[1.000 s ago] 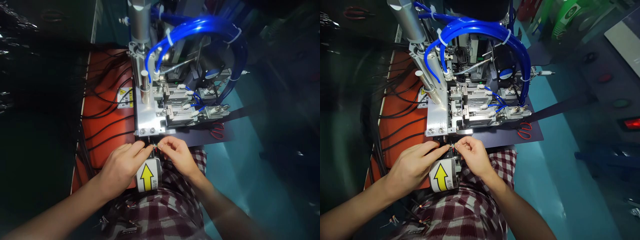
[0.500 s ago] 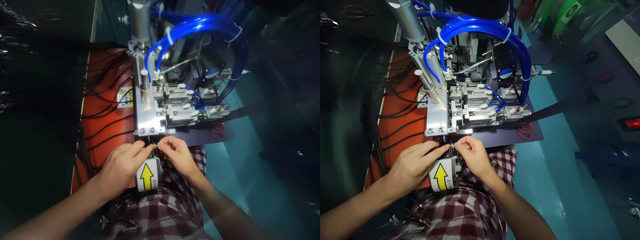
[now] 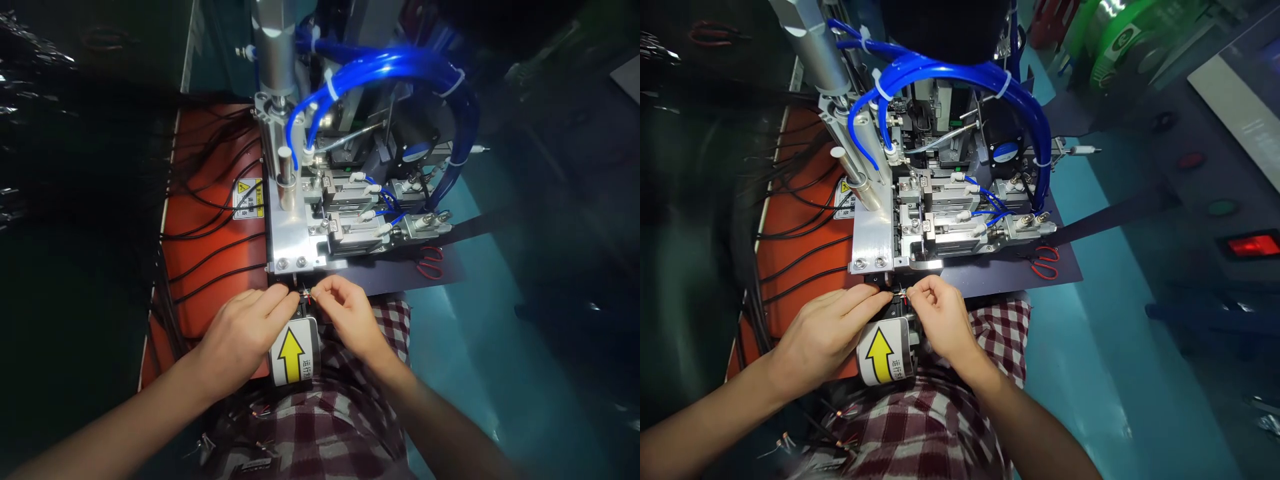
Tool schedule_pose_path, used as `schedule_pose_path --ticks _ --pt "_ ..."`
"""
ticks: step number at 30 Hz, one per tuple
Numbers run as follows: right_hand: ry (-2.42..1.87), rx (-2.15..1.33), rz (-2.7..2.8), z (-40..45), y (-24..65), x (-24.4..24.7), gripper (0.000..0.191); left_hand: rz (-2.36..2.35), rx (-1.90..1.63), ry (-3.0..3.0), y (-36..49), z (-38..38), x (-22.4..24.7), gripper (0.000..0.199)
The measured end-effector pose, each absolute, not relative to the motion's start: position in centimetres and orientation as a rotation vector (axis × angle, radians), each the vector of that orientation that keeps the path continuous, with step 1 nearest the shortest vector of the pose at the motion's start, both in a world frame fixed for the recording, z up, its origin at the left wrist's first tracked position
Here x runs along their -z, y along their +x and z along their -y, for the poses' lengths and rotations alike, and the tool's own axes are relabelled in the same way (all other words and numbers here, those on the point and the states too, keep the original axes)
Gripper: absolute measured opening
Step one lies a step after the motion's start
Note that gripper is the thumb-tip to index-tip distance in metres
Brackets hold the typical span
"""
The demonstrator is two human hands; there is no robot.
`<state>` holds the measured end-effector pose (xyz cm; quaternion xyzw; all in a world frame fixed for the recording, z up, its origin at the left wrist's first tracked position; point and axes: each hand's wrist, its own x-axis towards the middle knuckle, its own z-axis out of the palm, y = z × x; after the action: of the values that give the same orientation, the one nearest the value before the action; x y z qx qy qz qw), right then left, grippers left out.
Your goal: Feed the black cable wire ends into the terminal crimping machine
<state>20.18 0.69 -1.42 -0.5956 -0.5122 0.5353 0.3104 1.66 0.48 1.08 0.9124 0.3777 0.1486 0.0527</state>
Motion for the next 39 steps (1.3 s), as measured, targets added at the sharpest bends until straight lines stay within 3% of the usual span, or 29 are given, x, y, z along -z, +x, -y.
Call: schedule_pose_path --ticks 4,12,18,29,39 --pt "-1.523 -1.576 1.327 -1.4 20.9 1.8 0.021 -1.155 -0.471 2.768 1.6 -0.5 -1.0 0.022" --pt "-1.538 -1.305 1.224 -1.1 19.1 1.9 0.016 -1.15 -0.499 2.756 1.6 -0.5 -0.8 0.022" --pt "-1.433 -0.911 1.491 -0.2 19.1 1.9 0.011 -1.14 -0.5 2.741 1.7 -0.5 -0.9 0.023" --pt "-1.492 -1.156 1.325 -0.3 19.5 2.5 0.013 -1.125 -0.506 2.714 1.7 -0.6 -0.7 0.02" --pt "-1.428 -1.178 1.37 -0.1 19.3 2.3 0.013 -1.137 -0.509 2.711 1.7 -0.5 -0.7 0.022"
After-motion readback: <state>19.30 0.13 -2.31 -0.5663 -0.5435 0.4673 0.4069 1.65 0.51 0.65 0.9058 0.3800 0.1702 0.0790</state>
